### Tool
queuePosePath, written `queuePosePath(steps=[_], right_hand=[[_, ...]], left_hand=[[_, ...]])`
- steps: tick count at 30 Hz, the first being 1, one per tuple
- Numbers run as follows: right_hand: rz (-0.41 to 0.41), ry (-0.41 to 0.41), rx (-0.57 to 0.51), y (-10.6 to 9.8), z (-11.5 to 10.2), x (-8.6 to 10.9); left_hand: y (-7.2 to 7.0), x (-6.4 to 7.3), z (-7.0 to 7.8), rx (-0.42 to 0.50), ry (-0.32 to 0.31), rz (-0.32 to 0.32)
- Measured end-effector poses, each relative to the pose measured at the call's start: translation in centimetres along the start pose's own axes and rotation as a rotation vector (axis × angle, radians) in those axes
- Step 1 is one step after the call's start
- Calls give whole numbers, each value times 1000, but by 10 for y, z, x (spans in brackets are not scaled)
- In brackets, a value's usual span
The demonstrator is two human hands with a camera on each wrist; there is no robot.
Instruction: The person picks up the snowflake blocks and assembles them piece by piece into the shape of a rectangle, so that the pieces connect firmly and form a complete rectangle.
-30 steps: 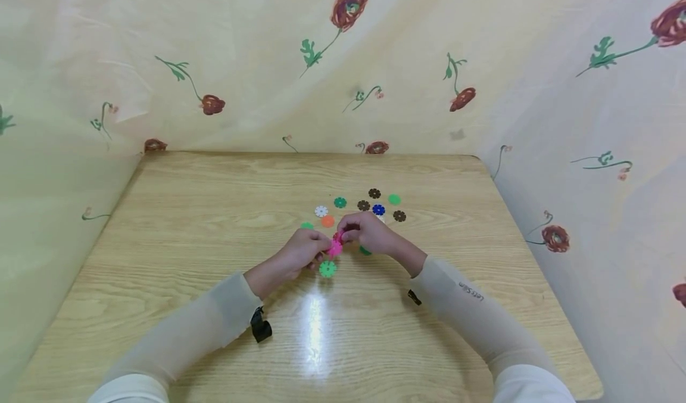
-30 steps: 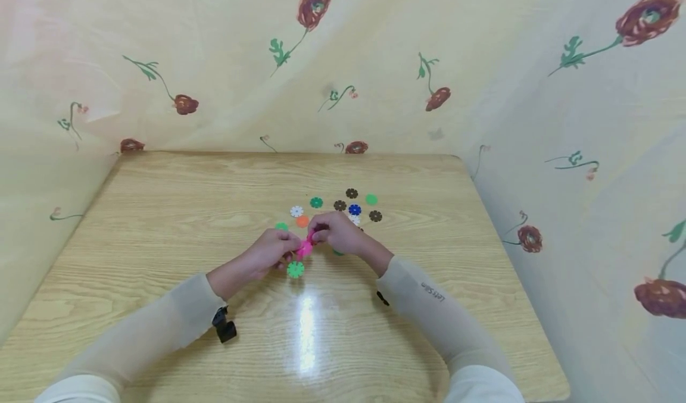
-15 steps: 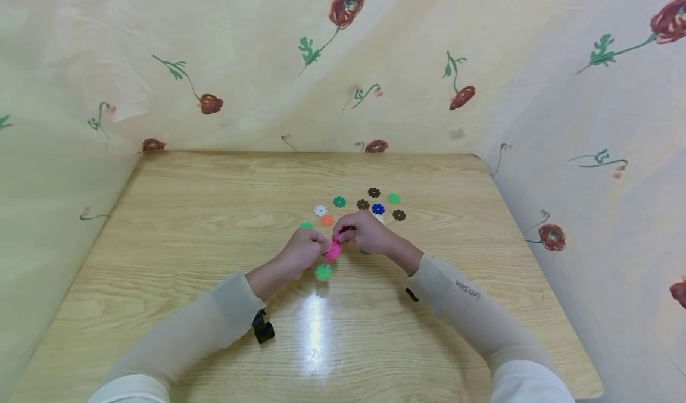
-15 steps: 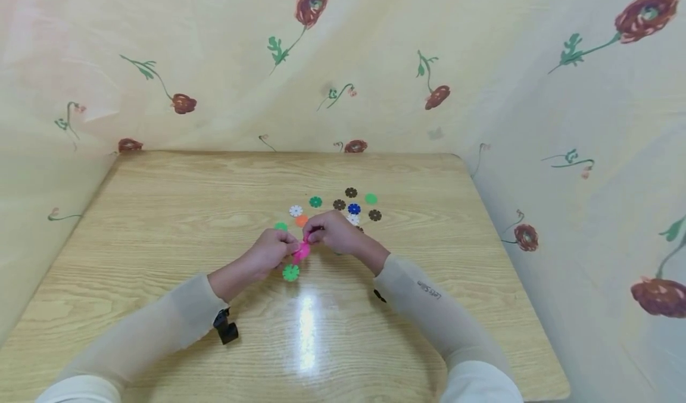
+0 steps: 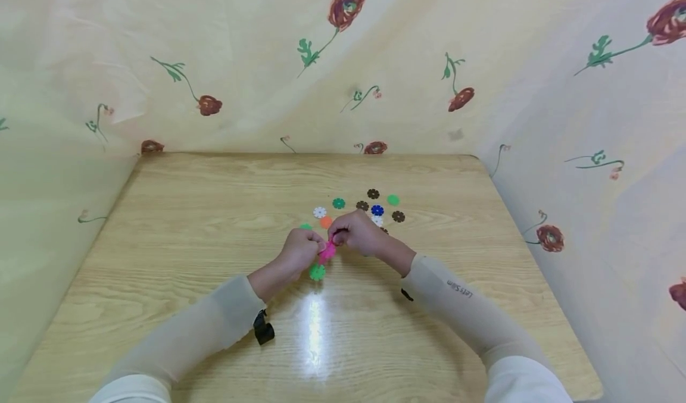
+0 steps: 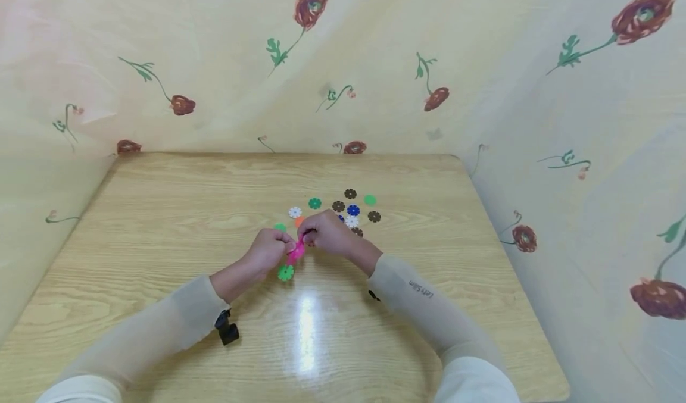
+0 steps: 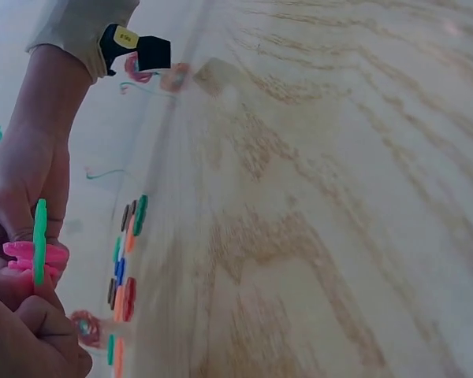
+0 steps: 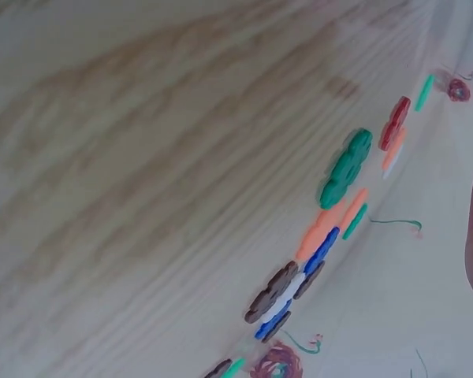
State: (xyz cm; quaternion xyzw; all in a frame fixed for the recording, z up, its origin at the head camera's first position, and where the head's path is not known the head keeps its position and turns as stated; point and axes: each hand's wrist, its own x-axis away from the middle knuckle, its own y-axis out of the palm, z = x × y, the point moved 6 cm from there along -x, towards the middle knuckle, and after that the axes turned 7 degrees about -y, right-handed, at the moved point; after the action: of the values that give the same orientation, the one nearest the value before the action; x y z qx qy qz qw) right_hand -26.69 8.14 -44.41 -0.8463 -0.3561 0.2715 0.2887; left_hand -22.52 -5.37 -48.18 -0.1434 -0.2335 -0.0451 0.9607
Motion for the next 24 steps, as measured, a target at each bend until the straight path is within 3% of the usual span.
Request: queuePosePath(steps=[7,14,24], right_hand=[[-14,22,-53,-4,3,2],[-51,97,-127,-4,7,5],[-117,134,-129,-4,10,8]], left_hand=[[1,-2,0,-27,5,-15],[2,-1,3,26,-20,-111],[8,2,5,-9,18,-248]])
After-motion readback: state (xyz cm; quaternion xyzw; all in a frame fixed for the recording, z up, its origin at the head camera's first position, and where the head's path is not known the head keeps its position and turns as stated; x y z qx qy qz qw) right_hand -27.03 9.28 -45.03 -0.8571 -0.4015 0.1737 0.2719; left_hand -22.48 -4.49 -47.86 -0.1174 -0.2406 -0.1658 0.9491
